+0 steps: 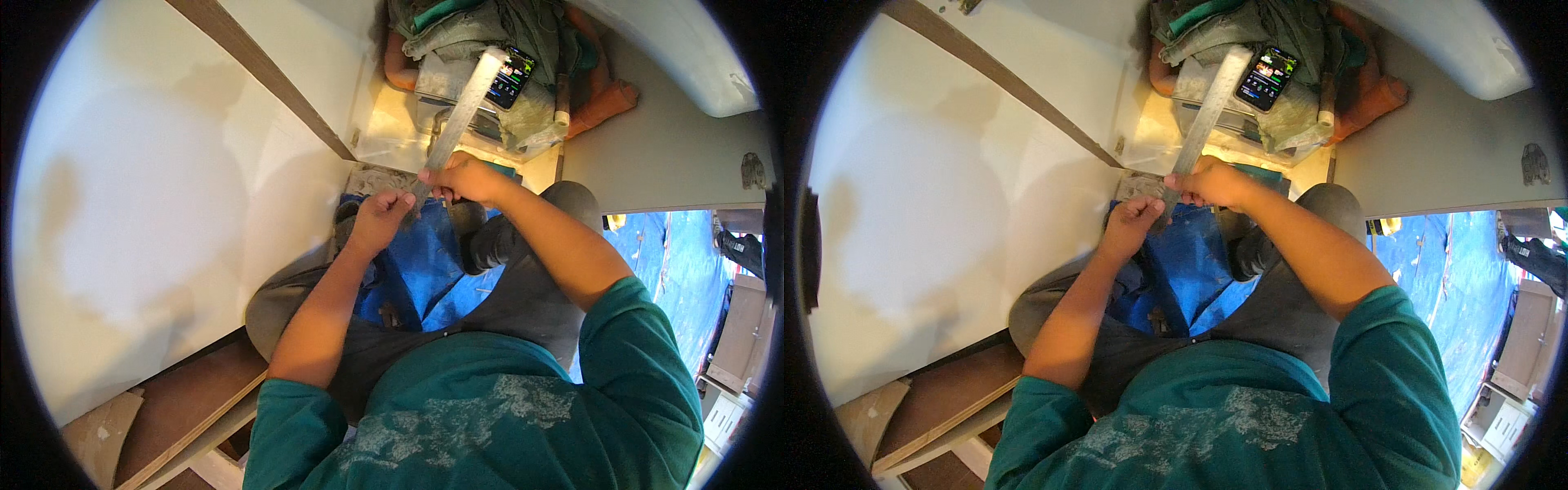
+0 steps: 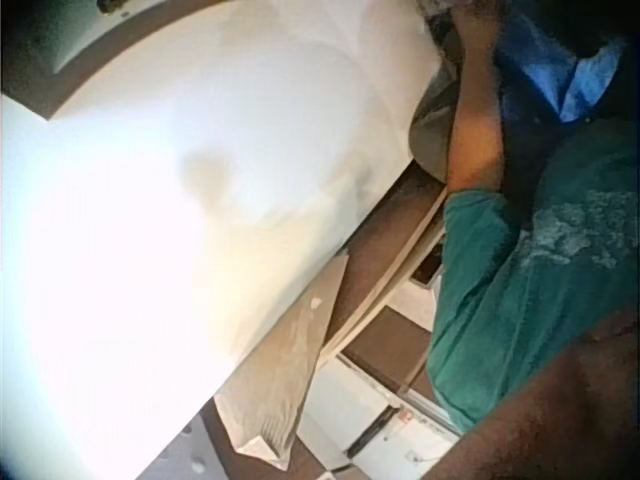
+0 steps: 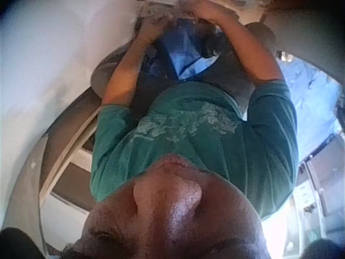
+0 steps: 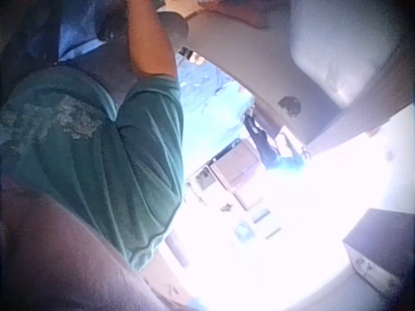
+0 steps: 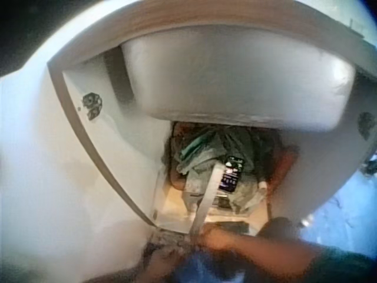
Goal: The person sits on the floor and uses a hammer and screwdriver to install a hinge on a cabinet door. They measure the door with a ruler, position the hinge, and secure it with screws.
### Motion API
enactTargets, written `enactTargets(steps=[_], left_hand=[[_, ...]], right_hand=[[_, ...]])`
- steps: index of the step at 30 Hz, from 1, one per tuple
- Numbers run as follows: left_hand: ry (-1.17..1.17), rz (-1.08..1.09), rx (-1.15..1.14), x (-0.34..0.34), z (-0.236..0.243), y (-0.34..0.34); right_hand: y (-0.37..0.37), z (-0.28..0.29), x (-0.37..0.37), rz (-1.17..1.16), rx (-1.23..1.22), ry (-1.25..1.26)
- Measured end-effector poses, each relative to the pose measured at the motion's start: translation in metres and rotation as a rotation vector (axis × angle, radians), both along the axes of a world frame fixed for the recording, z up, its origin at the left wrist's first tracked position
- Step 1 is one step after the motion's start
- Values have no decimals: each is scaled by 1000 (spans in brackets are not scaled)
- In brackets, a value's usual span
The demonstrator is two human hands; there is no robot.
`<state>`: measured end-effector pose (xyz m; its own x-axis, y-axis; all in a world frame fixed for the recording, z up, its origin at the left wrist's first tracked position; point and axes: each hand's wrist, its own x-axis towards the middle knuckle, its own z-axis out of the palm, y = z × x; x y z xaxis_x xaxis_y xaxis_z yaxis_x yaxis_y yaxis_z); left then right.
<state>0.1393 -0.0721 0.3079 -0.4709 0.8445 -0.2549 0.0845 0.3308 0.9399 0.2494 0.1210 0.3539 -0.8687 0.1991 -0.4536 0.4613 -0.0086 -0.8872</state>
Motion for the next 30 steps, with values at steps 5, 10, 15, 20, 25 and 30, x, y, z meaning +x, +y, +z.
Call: enactTargets(steps=[5, 10, 15, 20, 25, 30], left_hand=[[257, -238, -288, -21, -5, -4], [585, -553, -681, -13, -6, -14], [540, -578, -610, -12, -14, -7], [514, -574, -424, -6, -32, -24], [456, -649, -539, -4, -39, -17], [418, -663, -411, -4, -33, -20]], right_hand=[[23, -1, 2, -85, 111, -1], [30, 4, 8, -79, 438, -124], [23, -2, 12, -23, 558, -176], [18, -22, 17, 54, 678, -114], [17, -53, 25, 163, 838, -172], [36, -93, 18, 252, 919, -352]])
